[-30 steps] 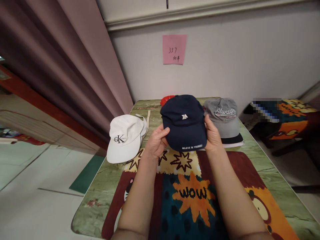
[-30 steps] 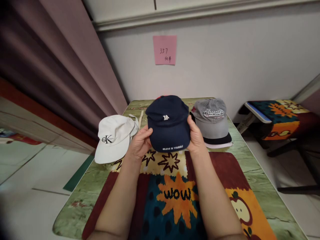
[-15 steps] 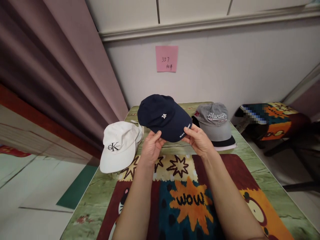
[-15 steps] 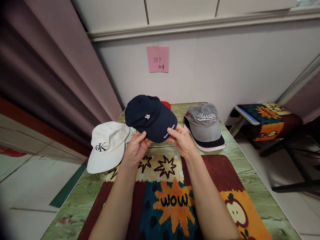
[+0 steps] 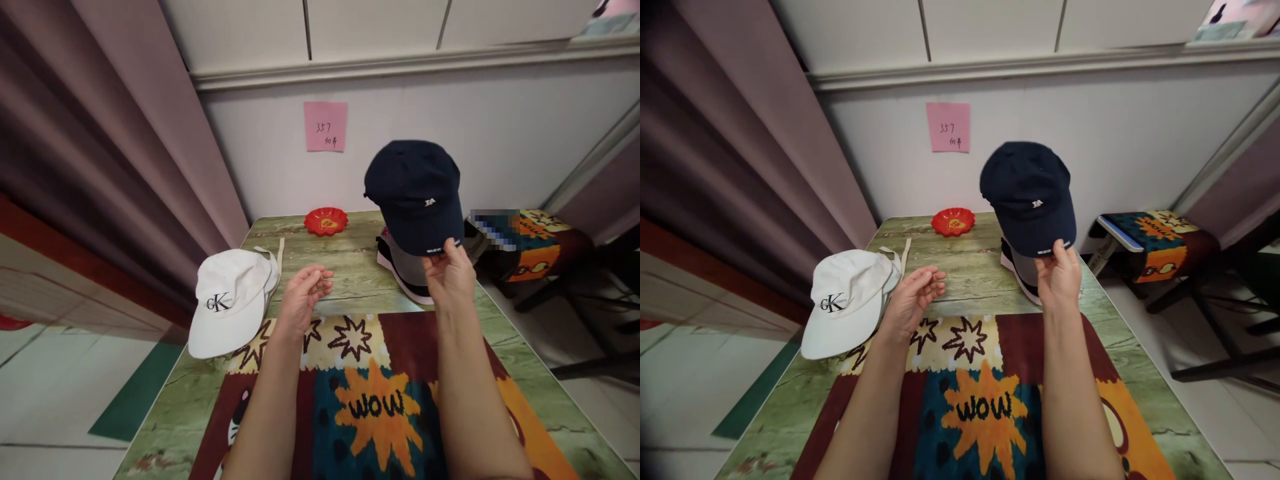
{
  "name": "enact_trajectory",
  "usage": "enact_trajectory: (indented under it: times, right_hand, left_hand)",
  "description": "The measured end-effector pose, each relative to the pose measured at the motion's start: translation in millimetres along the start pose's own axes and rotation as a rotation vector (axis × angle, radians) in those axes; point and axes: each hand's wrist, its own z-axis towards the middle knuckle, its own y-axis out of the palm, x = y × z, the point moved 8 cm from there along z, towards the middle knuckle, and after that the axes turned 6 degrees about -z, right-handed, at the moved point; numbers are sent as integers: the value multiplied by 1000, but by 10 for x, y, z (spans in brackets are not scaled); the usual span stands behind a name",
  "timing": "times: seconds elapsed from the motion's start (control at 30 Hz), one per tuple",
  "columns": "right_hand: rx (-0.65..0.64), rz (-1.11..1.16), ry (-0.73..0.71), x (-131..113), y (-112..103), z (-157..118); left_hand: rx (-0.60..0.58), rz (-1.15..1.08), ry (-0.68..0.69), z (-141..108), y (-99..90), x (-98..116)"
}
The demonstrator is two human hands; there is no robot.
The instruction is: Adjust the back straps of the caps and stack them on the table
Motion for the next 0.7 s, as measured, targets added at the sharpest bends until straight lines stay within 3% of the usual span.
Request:
enact_trajectory:
  times: [0.13,0.2,0.33,0.53,0.63,0.7]
  right_hand:
    - [347,-101,139,181,-547,196]
    - [435,-154,235,293,-706,235]
    - [473,-190,276,392,-810,284]
    - [539,-308,72,345,-942,320]
    - [482,-405,-40,323,-957,363]
    - [373,-438,-72,326,-905,402]
  left_hand:
    - [-4,-2,0,-3,7,-17]
    - [-1,-1,-3,-6,10,-24]
    - [8,1,-6,-5,8,-30]
    - [11,-5,-10,-6,5,-20]
    - [13,-8,-7,-5,-1,-16]
    - [17,-8,-8,-4,-6,-17]
